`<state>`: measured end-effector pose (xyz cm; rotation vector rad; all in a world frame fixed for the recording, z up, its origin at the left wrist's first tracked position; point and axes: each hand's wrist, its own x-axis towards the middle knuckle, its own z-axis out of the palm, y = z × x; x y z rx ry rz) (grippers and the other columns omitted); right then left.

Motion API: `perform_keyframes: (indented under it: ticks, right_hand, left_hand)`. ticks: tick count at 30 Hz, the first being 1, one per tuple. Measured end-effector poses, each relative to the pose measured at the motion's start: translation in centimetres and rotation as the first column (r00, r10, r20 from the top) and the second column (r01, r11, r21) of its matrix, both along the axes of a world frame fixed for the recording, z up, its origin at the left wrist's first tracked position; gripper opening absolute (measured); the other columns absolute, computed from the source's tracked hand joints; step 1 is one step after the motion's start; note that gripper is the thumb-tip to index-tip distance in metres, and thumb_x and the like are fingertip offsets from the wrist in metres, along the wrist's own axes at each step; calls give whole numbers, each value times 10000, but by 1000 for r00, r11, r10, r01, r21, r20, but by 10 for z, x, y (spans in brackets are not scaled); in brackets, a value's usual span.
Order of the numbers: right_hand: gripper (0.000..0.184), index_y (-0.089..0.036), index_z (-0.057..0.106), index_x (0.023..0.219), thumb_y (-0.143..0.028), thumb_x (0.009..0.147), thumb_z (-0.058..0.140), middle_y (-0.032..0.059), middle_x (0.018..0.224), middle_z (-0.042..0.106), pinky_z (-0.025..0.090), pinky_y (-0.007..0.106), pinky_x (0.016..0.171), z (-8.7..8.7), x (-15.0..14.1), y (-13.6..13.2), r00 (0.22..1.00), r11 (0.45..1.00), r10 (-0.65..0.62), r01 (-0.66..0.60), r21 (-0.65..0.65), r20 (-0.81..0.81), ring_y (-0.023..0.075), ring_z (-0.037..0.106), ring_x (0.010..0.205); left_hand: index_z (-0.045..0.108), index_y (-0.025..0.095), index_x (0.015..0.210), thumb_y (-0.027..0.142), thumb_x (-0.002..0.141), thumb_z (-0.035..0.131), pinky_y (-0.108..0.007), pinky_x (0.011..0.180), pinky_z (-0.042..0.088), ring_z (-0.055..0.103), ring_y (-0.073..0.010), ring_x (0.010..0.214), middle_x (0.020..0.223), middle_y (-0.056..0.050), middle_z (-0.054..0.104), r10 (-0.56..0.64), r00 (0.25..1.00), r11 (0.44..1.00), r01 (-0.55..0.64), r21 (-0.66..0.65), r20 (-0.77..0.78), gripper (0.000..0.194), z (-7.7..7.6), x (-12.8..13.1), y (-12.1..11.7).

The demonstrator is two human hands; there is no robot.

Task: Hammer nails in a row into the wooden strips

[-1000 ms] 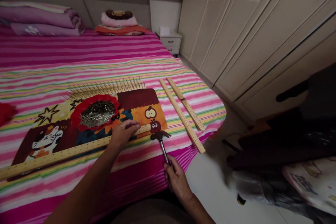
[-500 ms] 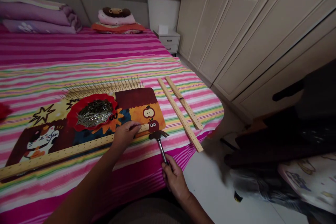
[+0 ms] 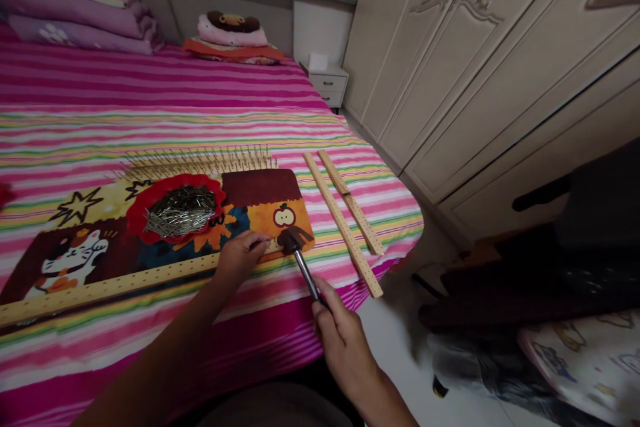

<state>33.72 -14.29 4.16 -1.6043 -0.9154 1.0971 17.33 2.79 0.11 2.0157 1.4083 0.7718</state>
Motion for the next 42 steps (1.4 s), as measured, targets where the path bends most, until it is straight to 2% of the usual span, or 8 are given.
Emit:
perform_keyframes:
  ticks: [5, 18, 22, 25, 30, 33, 36, 42]
  right_hand:
    - [434, -229, 550, 1269, -323, 850, 487, -31, 589, 480, 343, 239, 493, 16, -2, 27, 962, 976, 169, -193, 101, 213, 132, 392, 502]
    - [421, -236, 576, 1246, -338, 843, 512, 27, 746, 634, 467, 274, 647, 13, -2, 16, 966, 983, 108, -140, 121, 237, 193, 583, 705]
    - [458, -237, 591, 1203, -434, 790, 571, -34, 553, 524, 379, 213, 426, -11, -8, 4, 994, 995, -99, 100, 14, -34, 136, 497, 489]
    - [588, -238, 543, 1219, -519, 711, 640, -72, 502, 479, 245, 179, 331, -43, -17, -10, 930, 962, -251, 209, -178, -267, 88, 386, 363]
    - [697, -220, 503, 1199, -574, 627, 685, -92, 473, 478, 195, 146, 314, -83, -23, -22, 868, 935, -313, 211, -284, -385, 59, 348, 316]
    - [705, -220, 473, 1203, -585, 632, 667, -103, 461, 476, 164, 132, 302, -91, -23, -20, 868, 931, -318, 211, -297, -382, 46, 316, 292]
    - [693, -224, 466, 1199, -582, 638, 661, -105, 454, 478, 142, 122, 296, -91, -22, -16, 872, 933, -302, 186, -309, -386, 38, 297, 281]
    - [671, -226, 472, 1197, -575, 653, 651, -101, 461, 476, 150, 122, 294, -91, -22, -15, 878, 940, -278, 165, -300, -389, 38, 301, 284]
  left_hand:
    - [669, 223, 750, 253, 782, 507, -269, 732, 404, 578, -164, 804, 804, -24, 668, -21, 1000, 999, 22, 50, -13, 167, -2, 3, -2]
    - [653, 214, 740, 214, 779, 511, -263, 734, 412, 571, -151, 776, 780, -22, 647, -9, 1000, 1000, 8, 29, 13, 147, -7, 0, 0]
    - [663, 195, 796, 187, 763, 525, -265, 726, 431, 572, -147, 748, 802, -33, 646, -14, 1000, 1000, 14, 1, 5, 142, -5, -1, -3]
    - [663, 200, 862, 188, 776, 510, -256, 721, 443, 581, -139, 747, 850, -38, 653, -10, 1000, 999, 9, 34, 21, 175, 2, -12, -2]
    - [670, 215, 837, 227, 791, 499, -292, 779, 431, 590, -191, 854, 883, -55, 669, 276, 957, 938, -247, 242, -92, 177, 29, -66, 25]
    - [679, 198, 807, 278, 760, 536, -304, 703, 426, 598, -226, 809, 844, -87, 672, 423, 856, 903, -371, 215, -299, 171, 37, -95, 49]
    - [680, 196, 765, 297, 735, 562, -285, 628, 398, 604, -223, 757, 772, -78, 677, 402, 789, 902, -427, 56, -464, 158, 36, -105, 64]
    - [672, 197, 726, 301, 713, 576, -253, 570, 366, 583, -168, 658, 687, -29, 676, 413, 848, 870, -475, -131, -334, 142, 32, -107, 70]
